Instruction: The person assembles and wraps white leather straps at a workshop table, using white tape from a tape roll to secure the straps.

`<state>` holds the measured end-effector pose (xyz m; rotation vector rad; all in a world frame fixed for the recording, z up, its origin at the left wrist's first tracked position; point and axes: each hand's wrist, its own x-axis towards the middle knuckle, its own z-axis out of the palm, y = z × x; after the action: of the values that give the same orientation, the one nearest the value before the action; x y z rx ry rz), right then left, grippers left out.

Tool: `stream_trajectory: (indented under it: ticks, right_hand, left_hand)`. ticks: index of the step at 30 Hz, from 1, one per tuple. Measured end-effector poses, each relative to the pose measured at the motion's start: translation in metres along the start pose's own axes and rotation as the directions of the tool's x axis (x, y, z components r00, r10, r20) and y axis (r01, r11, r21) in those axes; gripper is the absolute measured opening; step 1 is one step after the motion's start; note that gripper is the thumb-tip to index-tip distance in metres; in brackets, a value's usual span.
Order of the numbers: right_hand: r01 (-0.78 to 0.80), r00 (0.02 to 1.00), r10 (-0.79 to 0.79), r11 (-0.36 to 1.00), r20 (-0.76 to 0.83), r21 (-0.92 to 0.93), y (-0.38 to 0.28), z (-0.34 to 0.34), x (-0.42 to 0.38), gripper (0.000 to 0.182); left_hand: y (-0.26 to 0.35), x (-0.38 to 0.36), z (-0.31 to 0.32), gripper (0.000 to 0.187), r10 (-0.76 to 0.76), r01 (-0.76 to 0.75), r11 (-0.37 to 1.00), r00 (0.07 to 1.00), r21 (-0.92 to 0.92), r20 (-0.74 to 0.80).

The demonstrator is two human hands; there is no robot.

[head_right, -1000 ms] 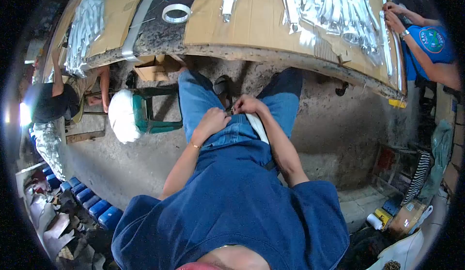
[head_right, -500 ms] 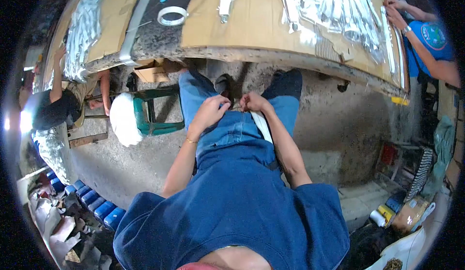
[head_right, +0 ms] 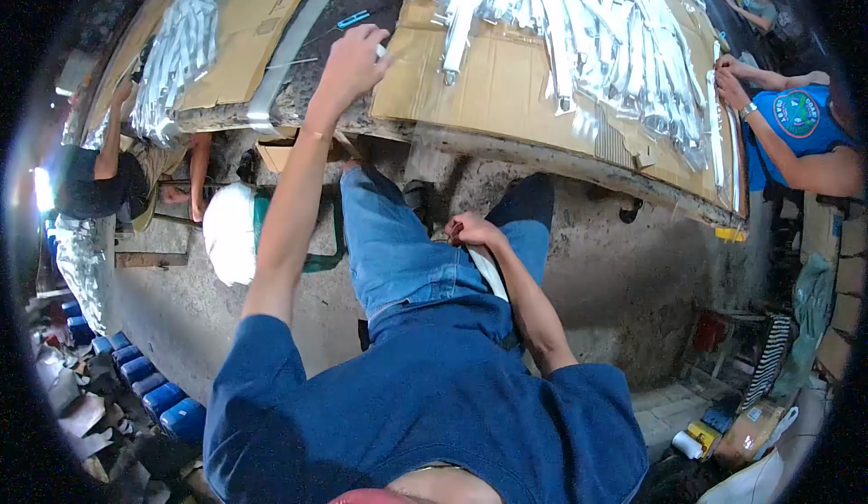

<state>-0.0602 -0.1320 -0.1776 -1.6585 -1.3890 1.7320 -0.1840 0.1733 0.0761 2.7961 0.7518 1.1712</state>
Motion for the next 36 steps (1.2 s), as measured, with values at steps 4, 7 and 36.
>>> stream_trajectory:
  ticks: [4,7,36]
  right_hand:
    - [0.069,0.993,-0.065,0.997,-0.094,0.037,-0.020,-0.010,-0.019,0.041]
    - [0.242,0.962,-0.219,0.961,-0.165,0.134,-0.098,-0.044,-0.055,0.035]
    - [0.092,0.983,-0.066,0.984,-0.168,0.151,-0.125,-0.057,-0.069,0.010]
  left_hand:
    - [-0.019,0.031,0.017,0.036,-0.039,-0.085,0.973,0.856,0.215,0.515]
    - [-0.025,0.045,0.023,0.035,-0.169,-0.043,0.964,0.660,0.262,0.732]
    - [0.136,-0.127,-0.038,0.041,0.079,0.212,0.955,0.487,-0.206,0.870]
